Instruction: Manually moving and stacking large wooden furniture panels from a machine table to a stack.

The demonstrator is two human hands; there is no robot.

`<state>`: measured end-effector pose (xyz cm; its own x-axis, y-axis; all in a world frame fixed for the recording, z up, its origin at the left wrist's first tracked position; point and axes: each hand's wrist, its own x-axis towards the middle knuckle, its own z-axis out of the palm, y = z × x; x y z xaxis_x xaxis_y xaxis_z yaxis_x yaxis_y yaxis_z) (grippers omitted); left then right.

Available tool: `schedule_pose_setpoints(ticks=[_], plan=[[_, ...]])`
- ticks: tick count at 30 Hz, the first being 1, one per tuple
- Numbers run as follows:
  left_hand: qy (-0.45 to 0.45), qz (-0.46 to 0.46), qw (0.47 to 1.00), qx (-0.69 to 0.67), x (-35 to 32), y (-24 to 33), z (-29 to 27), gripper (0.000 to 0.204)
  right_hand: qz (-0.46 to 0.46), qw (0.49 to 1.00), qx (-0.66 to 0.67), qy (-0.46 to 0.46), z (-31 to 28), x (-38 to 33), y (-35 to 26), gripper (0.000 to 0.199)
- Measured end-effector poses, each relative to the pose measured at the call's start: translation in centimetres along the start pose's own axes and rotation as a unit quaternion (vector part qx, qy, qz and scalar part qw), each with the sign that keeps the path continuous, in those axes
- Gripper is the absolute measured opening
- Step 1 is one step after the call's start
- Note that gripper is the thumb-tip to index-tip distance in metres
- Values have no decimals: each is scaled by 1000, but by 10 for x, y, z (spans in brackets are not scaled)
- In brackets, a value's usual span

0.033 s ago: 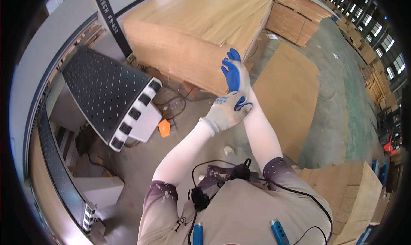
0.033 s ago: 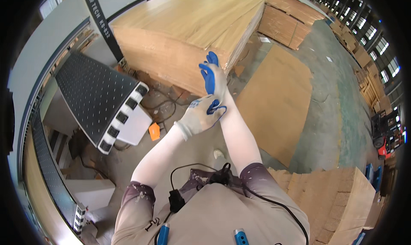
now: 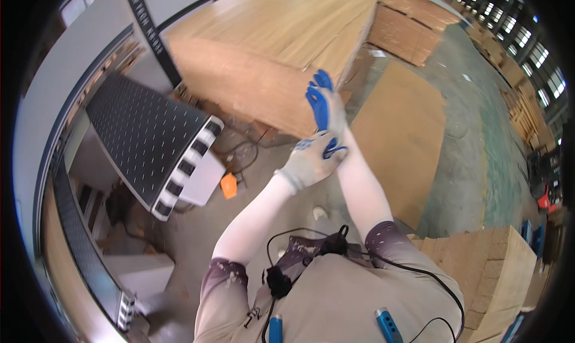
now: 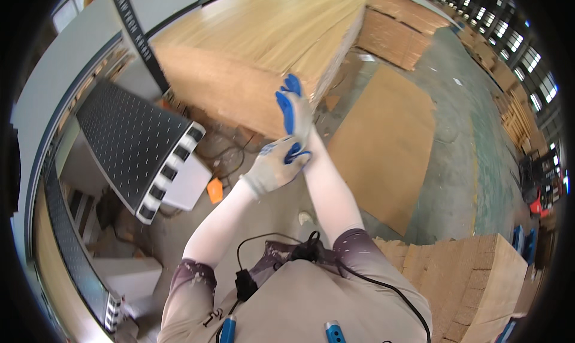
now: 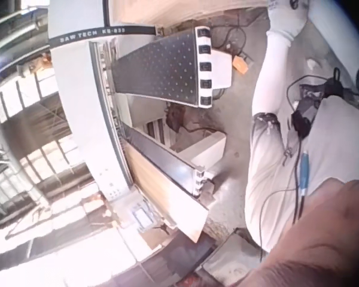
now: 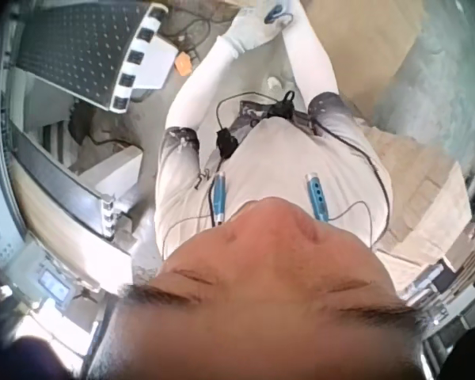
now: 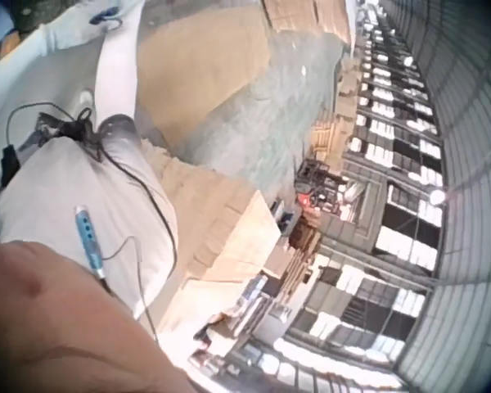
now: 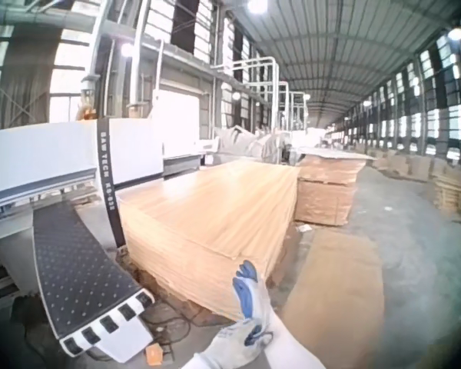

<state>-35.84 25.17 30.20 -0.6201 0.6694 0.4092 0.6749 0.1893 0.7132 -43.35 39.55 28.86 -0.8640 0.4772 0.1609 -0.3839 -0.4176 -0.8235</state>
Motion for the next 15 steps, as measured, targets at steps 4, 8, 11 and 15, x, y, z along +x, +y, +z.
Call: schedule_pose_setpoints(ticks=[4,8,11,15], plan=[[-26,17,999,-14,48,-15,15,22,-128,953,-267,-68,-24,56,3,53],[3,-16,999,-40,99,-22,45,21,-367,723,-579,82,-42,113,-7,50],[3,19,1000,-23,137,-37,57,20,-183,899,-396,36,-70,157,-9,42],[-42,-38,990,-132,153,-91,68,10,-15,963,-256,-85,-103,180,34,36]])
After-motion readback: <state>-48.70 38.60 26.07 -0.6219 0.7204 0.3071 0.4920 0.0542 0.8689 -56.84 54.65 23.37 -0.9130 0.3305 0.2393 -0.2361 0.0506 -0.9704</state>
